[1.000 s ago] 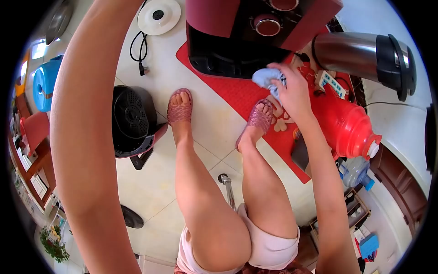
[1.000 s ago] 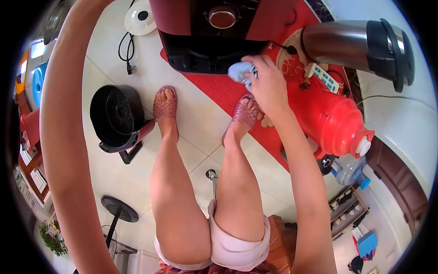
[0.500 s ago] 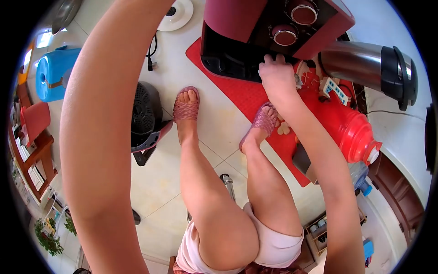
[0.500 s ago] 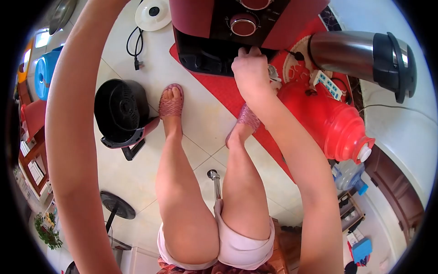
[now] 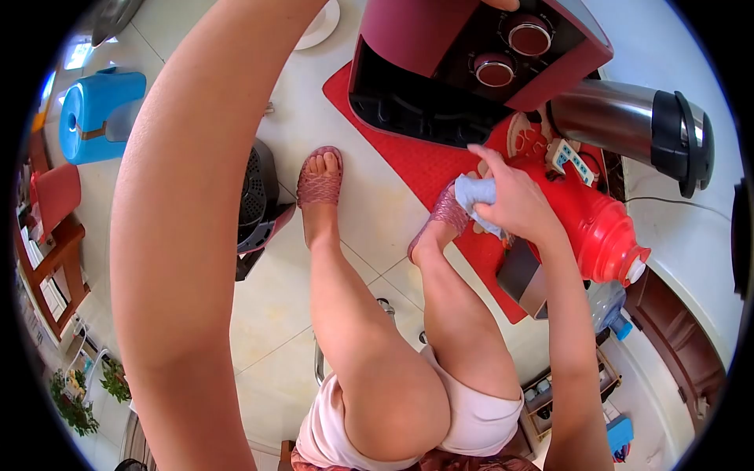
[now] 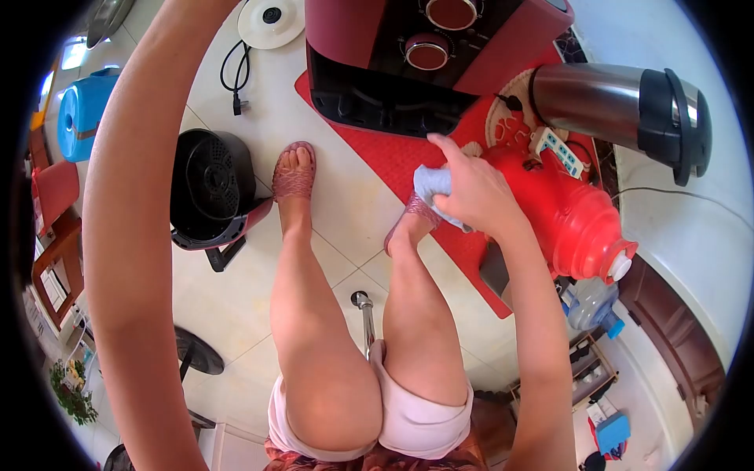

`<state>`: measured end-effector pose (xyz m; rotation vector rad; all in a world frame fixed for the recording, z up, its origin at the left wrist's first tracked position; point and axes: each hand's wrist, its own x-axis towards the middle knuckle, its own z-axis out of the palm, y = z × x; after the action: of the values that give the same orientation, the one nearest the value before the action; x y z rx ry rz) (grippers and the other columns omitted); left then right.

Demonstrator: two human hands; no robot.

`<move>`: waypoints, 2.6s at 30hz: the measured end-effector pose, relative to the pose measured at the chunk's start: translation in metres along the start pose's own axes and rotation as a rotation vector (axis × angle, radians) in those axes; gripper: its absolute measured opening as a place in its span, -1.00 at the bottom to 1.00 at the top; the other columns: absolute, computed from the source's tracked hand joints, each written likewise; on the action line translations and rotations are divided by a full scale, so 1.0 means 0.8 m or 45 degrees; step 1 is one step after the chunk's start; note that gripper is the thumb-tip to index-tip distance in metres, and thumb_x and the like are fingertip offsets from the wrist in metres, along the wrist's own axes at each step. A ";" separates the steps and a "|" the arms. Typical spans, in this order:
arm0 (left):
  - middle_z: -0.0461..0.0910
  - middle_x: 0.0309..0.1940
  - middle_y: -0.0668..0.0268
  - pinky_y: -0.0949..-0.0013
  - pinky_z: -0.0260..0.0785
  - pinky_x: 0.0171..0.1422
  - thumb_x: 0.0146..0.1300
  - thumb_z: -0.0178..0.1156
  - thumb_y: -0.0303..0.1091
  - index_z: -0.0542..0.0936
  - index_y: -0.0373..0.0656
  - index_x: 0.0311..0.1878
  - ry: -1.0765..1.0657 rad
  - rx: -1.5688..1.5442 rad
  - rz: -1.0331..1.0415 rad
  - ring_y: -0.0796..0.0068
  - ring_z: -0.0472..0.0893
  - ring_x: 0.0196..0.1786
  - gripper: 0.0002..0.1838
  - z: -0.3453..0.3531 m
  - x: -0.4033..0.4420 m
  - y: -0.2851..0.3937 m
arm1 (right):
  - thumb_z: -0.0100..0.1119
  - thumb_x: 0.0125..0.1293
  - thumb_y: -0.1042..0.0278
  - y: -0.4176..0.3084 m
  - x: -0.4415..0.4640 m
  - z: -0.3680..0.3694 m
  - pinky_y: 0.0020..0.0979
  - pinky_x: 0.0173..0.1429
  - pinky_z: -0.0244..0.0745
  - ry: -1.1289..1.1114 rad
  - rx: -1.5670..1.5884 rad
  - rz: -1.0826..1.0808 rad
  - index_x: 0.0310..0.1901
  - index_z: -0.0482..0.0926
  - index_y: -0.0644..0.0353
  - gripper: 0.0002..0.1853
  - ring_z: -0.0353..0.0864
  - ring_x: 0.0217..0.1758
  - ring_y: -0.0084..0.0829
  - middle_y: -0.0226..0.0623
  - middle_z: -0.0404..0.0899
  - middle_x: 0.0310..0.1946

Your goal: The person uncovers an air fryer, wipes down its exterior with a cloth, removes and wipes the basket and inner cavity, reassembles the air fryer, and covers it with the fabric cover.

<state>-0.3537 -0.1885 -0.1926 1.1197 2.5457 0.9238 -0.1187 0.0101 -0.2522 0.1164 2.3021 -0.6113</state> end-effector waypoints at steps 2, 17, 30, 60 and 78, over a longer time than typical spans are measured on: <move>0.58 0.01 -0.04 0.29 0.35 0.22 -0.07 0.32 0.19 0.51 -0.26 0.17 -0.020 0.013 -0.040 0.12 0.57 0.07 -0.17 -0.004 -0.005 0.008 | 0.33 -0.16 0.27 -0.007 0.016 -0.005 -0.11 -0.01 0.48 -0.051 -0.137 0.009 0.35 0.21 0.07 -0.09 0.59 -0.11 0.00 0.07 0.60 -0.23; 0.59 -0.01 -0.03 0.28 0.36 0.21 -0.09 0.34 0.16 0.52 -0.26 0.16 -0.019 -0.047 0.011 0.12 0.58 0.06 -0.18 -0.001 -0.006 0.005 | 0.42 -0.22 0.21 -0.010 0.073 0.009 -0.15 0.03 0.50 -0.001 -0.268 0.033 0.27 0.30 0.13 -0.10 0.60 -0.06 -0.04 0.06 0.60 -0.15; 0.59 -0.02 -0.06 0.28 0.37 0.20 -0.09 0.33 0.16 0.53 -0.27 0.15 -0.023 -0.006 -0.024 0.10 0.58 0.05 -0.18 -0.008 -0.009 0.015 | 0.17 0.13 0.34 -0.001 0.045 0.012 -0.21 -0.08 0.50 0.685 -0.262 -0.176 -0.12 0.47 0.07 -0.75 0.54 -0.05 -0.14 -0.23 0.51 -0.15; 0.45 0.17 -0.11 0.22 0.22 0.38 -0.07 0.33 0.10 0.51 -0.27 0.17 0.108 0.007 0.177 -0.01 0.38 0.26 -0.21 0.005 -0.015 0.006 | 0.09 0.09 0.59 -0.102 0.144 0.078 -0.23 0.02 0.50 0.822 0.098 -0.700 -0.07 0.51 0.13 -0.68 0.50 0.00 -0.16 -0.32 0.50 -0.06; 0.37 0.27 -0.05 0.10 0.09 0.46 -0.08 0.33 0.15 0.50 -0.20 0.19 0.102 0.004 0.148 -0.20 0.29 0.32 -0.19 0.011 -0.024 -0.002 | -0.02 0.20 0.48 -0.094 0.155 0.078 -0.21 0.02 0.50 0.726 -0.294 -0.569 -0.06 0.55 0.10 -0.73 0.52 0.00 -0.18 -0.31 0.50 -0.10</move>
<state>-0.3374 -0.1994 -0.2020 1.2684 2.5688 1.0119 -0.1878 -0.0963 -0.3458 -0.3931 2.9676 -0.5738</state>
